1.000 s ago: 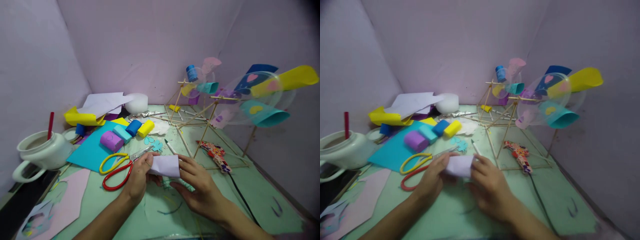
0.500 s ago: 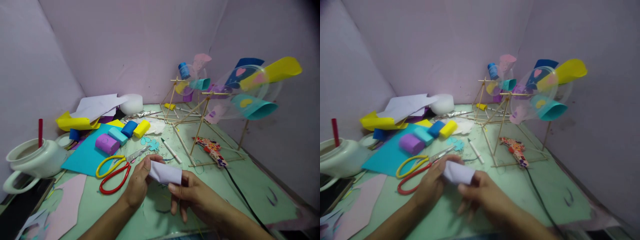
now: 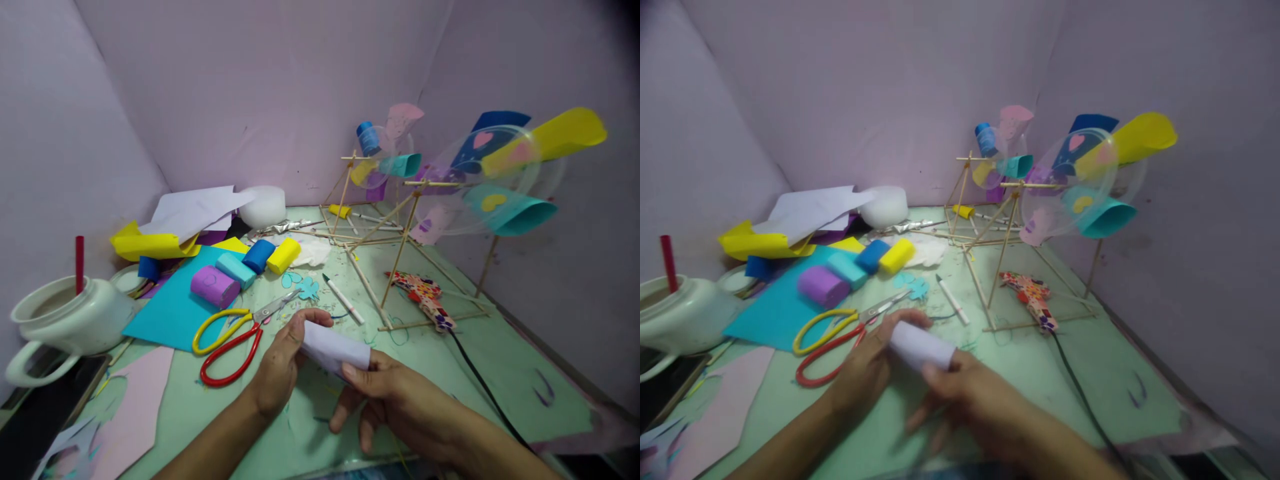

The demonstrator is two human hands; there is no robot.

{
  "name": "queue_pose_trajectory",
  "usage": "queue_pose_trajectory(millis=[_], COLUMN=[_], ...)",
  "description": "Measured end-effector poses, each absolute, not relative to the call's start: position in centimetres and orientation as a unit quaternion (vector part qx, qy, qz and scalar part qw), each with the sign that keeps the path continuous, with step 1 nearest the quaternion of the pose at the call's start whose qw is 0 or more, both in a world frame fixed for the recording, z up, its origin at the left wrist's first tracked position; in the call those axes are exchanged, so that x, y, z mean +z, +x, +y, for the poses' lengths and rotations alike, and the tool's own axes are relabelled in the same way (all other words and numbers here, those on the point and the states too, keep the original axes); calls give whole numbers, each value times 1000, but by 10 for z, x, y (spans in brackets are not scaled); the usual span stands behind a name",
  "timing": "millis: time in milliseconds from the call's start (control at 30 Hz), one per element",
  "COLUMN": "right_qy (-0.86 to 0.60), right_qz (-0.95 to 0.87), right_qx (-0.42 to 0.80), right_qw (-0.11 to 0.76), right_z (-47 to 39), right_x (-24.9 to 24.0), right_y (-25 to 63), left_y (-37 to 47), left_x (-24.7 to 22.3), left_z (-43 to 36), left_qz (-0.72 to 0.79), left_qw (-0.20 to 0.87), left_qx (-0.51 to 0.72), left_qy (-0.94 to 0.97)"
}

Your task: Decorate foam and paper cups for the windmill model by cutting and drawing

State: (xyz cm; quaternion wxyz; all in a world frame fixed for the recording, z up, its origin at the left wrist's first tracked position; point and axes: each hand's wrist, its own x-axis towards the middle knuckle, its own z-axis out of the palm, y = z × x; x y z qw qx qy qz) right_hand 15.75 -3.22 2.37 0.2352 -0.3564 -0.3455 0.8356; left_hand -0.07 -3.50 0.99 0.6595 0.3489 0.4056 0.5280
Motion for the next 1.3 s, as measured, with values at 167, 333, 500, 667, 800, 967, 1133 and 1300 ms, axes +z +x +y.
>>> queue_pose_trajectory(millis=[167, 333, 500, 667, 800, 967, 1133, 1300], right_qy=[-369, -421, -409, -406, -418, -423, -404, -390], right_qz=[-355, -430, -503, -562, -592, -616, -621, -676], right_qx=[823, 760, 733, 693, 663, 638, 643, 585], right_qw=[247, 244, 207, 197, 189, 185, 197, 222], right_z=[-35, -35, -39, -47, -52, -52, -50, -43], right_x=[22, 14, 23, 35, 38, 43, 43, 45], right_y=[159, 170, 168, 154, 147, 144, 143, 152], left_y=[-3, -15, -17, -12, -14, -14, -13, -22], left_x=[14, 17, 12, 1, -1, 2, 4, 17], left_z=[-34, -27, -24, -21, -18, -18, -19, -15], left_qz=[410, 381, 358, 335, 328, 337, 353, 366], left_qw=[660, 658, 685, 723, 718, 702, 694, 661], left_qx=[532, 576, 568, 549, 563, 580, 582, 611], left_qy=[335, 301, 283, 252, 246, 241, 234, 237])
